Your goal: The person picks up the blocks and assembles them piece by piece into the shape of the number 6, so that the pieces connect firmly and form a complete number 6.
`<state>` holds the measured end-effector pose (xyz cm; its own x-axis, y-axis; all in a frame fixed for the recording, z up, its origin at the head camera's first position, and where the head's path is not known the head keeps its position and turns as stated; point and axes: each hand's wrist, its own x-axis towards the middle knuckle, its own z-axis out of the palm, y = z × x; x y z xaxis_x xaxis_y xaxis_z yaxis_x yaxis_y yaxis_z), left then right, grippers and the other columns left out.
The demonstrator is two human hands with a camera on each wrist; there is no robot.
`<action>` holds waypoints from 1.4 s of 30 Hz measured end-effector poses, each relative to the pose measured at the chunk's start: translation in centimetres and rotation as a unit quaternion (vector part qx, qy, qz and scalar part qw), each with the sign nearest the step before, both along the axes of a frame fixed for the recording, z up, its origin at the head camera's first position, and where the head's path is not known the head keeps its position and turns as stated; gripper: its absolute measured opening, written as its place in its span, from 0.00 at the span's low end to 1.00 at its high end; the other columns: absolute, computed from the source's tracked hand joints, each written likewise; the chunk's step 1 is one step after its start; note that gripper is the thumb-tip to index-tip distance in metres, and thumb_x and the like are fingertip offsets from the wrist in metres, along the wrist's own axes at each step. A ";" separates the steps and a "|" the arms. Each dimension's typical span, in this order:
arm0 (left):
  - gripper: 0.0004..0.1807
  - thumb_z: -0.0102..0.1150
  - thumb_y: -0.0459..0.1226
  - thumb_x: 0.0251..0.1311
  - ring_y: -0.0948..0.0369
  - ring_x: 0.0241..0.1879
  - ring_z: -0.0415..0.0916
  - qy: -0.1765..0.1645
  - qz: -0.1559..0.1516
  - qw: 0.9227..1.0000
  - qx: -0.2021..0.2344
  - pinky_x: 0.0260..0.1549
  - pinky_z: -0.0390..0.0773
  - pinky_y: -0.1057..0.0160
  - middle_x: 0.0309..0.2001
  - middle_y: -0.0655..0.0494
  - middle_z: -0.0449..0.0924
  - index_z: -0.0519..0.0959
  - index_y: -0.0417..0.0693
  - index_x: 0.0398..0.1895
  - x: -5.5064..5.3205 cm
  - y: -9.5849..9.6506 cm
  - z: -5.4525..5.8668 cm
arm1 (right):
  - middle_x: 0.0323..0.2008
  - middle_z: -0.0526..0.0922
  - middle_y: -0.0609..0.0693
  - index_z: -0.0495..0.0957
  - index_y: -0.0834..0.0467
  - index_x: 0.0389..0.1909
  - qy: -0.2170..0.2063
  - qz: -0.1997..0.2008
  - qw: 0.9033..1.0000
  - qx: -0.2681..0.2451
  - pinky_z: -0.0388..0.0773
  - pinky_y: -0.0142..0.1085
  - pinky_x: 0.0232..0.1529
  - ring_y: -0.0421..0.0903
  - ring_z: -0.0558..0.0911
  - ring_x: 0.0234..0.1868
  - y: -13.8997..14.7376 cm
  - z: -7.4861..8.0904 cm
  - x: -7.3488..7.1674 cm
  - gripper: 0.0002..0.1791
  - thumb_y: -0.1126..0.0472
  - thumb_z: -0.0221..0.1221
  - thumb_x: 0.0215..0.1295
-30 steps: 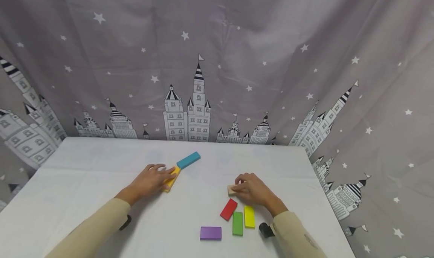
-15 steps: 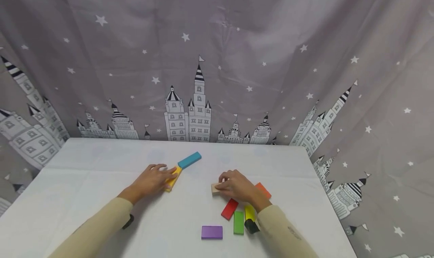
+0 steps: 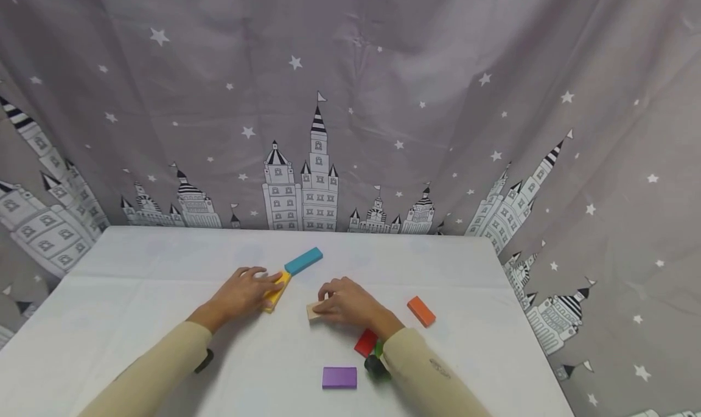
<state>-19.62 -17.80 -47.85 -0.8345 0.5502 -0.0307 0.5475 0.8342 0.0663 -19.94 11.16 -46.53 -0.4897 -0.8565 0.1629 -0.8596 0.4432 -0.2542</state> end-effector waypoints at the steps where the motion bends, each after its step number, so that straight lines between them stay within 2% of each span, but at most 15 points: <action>1: 0.28 0.63 0.50 0.56 0.45 0.62 0.67 0.002 0.000 1.000 0.001 0.59 0.64 0.42 0.65 0.57 0.72 0.76 0.54 0.62 0.0 0.0 0.0 | 0.43 0.81 0.44 0.86 0.48 0.46 0.008 0.006 1.000 0.003 0.71 0.30 0.49 0.41 0.75 0.44 -0.3 0.0 -0.1 0.13 0.56 0.67 0.60; 8: 0.28 0.62 0.51 0.55 0.45 0.61 0.68 0.018 -0.004 1.000 0.010 0.58 0.65 0.42 0.64 0.56 0.73 0.78 0.54 0.60 0.0 -0.2 -0.2 | 0.42 0.82 0.42 0.87 0.46 0.44 0.057 0.039 0.998 0.014 0.69 0.27 0.44 0.38 0.76 0.41 -2.6 -0.4 -0.3 0.11 0.54 0.66 0.61; 16: 0.29 0.61 0.51 0.56 0.46 0.61 0.68 0.010 -0.003 1.000 0.003 0.59 0.65 0.43 0.65 0.56 0.71 0.77 0.54 0.61 -0.2 -0.2 -0.3 | 0.41 0.82 0.41 0.87 0.45 0.45 0.041 0.043 0.997 0.054 0.67 0.24 0.43 0.35 0.76 0.39 -4.9 -0.8 0.0 0.11 0.54 0.65 0.61; 21: 0.29 0.62 0.51 0.56 0.46 0.61 0.68 0.011 -0.004 1.000 0.004 0.58 0.65 0.43 0.65 0.55 0.72 0.77 0.53 0.61 -0.2 -0.2 -0.3 | 0.40 0.82 0.40 0.87 0.45 0.44 0.046 0.055 0.995 0.063 0.67 0.23 0.41 0.35 0.75 0.37 -5.8 -1.0 0.3 0.10 0.53 0.66 0.61; 29: 0.29 0.62 0.51 0.55 0.45 0.61 0.68 0.002 0.000 1.000 0.008 0.58 0.65 0.42 0.65 0.55 0.72 0.77 0.52 0.61 0.0 -0.1 -0.2 | 0.40 0.82 0.41 0.87 0.46 0.45 0.043 0.047 0.996 0.062 0.68 0.23 0.41 0.35 0.76 0.37 -6.3 -1.1 0.7 0.11 0.53 0.65 0.62; 38: 0.29 0.62 0.51 0.56 0.45 0.62 0.67 -0.003 0.000 1.000 0.005 0.59 0.64 0.42 0.65 0.55 0.72 0.77 0.53 0.61 0.0 0.1 0.0 | 0.44 0.81 0.43 0.84 0.48 0.49 -0.014 0.077 0.993 0.091 0.68 0.21 0.46 0.35 0.76 0.41 -6.0 -0.6 0.2 0.14 0.59 0.63 0.63; 42: 0.29 0.62 0.51 0.56 0.45 0.63 0.67 0.003 -0.001 1.000 0.001 0.59 0.65 0.42 0.65 0.55 0.72 0.77 0.53 0.61 0.1 0.0 0.1 | 0.43 0.81 0.44 0.84 0.48 0.50 0.005 0.088 0.993 0.084 0.68 0.21 0.44 0.36 0.76 0.40 -6.3 -0.8 0.1 0.13 0.56 0.61 0.66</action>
<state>-19.55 -17.78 -47.78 -0.8334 0.5521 -0.0245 0.5497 0.8328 0.0657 -19.82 4.82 -47.29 -0.3301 -0.9438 0.0141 -0.9292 0.3223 -0.1807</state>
